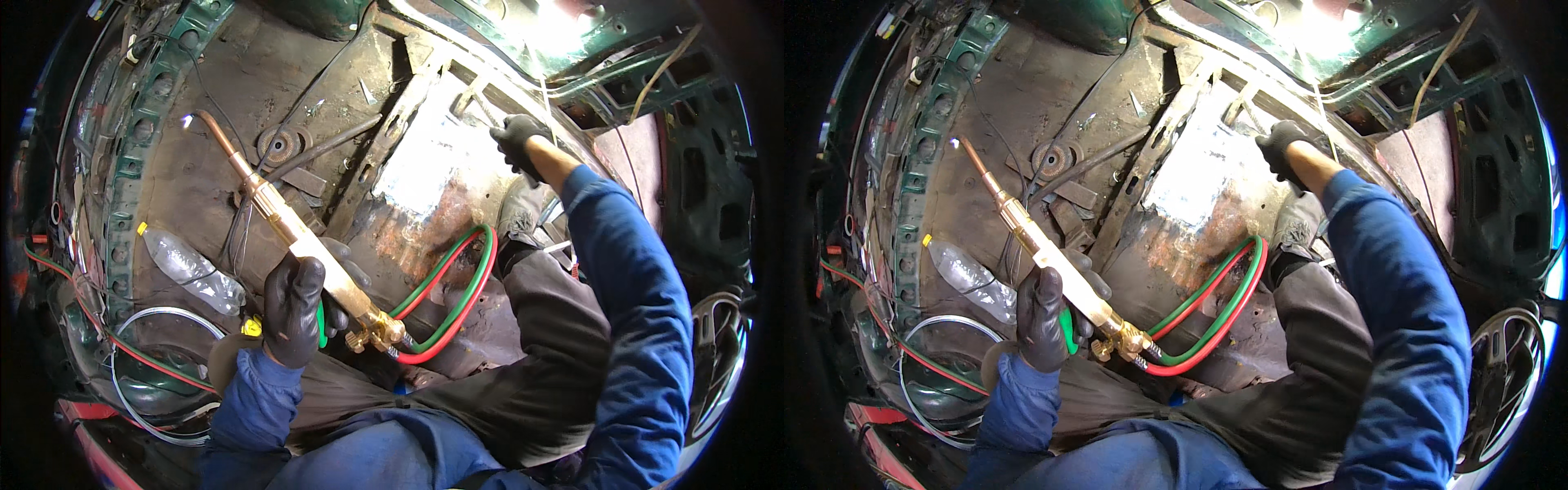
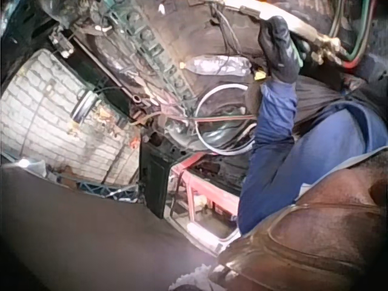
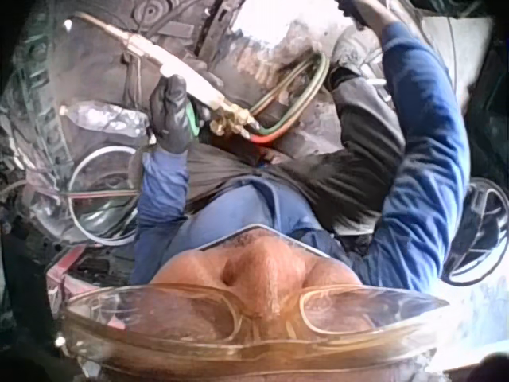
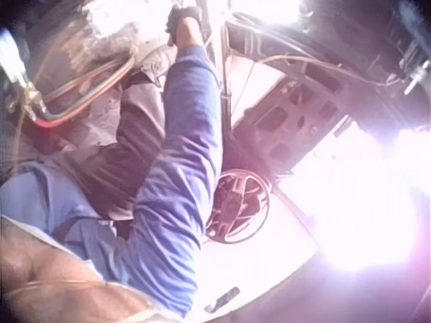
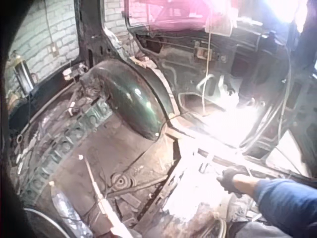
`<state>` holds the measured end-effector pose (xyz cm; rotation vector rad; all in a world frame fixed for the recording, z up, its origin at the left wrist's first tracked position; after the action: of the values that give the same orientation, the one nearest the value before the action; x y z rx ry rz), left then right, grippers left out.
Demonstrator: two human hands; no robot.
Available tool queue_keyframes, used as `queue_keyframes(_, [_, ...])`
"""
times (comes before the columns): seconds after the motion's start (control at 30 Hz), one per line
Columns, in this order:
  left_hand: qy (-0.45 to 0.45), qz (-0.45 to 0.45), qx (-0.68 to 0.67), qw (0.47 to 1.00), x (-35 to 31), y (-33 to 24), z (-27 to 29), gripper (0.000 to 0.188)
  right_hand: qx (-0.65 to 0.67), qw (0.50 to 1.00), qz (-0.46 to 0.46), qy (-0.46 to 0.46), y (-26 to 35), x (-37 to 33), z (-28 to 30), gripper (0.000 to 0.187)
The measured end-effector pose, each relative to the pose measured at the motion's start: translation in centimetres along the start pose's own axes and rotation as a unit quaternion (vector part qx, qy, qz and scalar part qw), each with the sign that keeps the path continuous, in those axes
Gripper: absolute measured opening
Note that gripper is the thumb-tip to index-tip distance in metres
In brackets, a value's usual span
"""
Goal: The person is welding a section of a car's floor pan using a handheld welding torch. They are sitting inside the vehicle, applying heat to a specific area of the metal floor while wearing gloves.
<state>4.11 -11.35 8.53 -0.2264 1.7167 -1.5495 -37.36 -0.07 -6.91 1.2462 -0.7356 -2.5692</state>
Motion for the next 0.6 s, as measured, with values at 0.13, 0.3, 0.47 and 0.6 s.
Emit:
queue_keyframes(0.13, [0.007, -0.012, -0.006, 1.0, -0.3, -0.1, 0.2, 0.058, 0.448, 0.893, -0.003, 0.045, -4.4, 3.0, -5.0, 0.024])
queue_keyframes(0.3, [0.016, -0.002, -0.027, 0.999, -0.9, 0.7, 1.3, 0.059, 0.673, 0.731, -0.046, -0.104, -3.0, 1.7, -13.7, 0.015])
queue_keyframes(0.47, [-0.003, -0.008, -0.03, 1.0, -0.9, 1.3, 1.4, 0.058, 0.727, 0.669, -0.042, -0.15, -1.8, 0.1, -17.2, 0.008])
queue_keyframes(0.6, [-0.02, 0.003, -0.003, 1.0, -1.0, 1.1, 1.2, 0.066, 0.719, 0.675, -0.012, -0.162, -0.3, -0.5, -18.5, 0.012])
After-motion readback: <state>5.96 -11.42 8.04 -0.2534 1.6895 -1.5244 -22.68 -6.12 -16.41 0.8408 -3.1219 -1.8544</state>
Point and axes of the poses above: each hand's wrist, its own x-axis towards the middle knuckle, its own z-axis out of the back of the hand, y = z × x, the point moved 6 cm from there along x, towards the middle knuckle, and after that the axes turned 11 degrees about x, right-handed, at the moved point
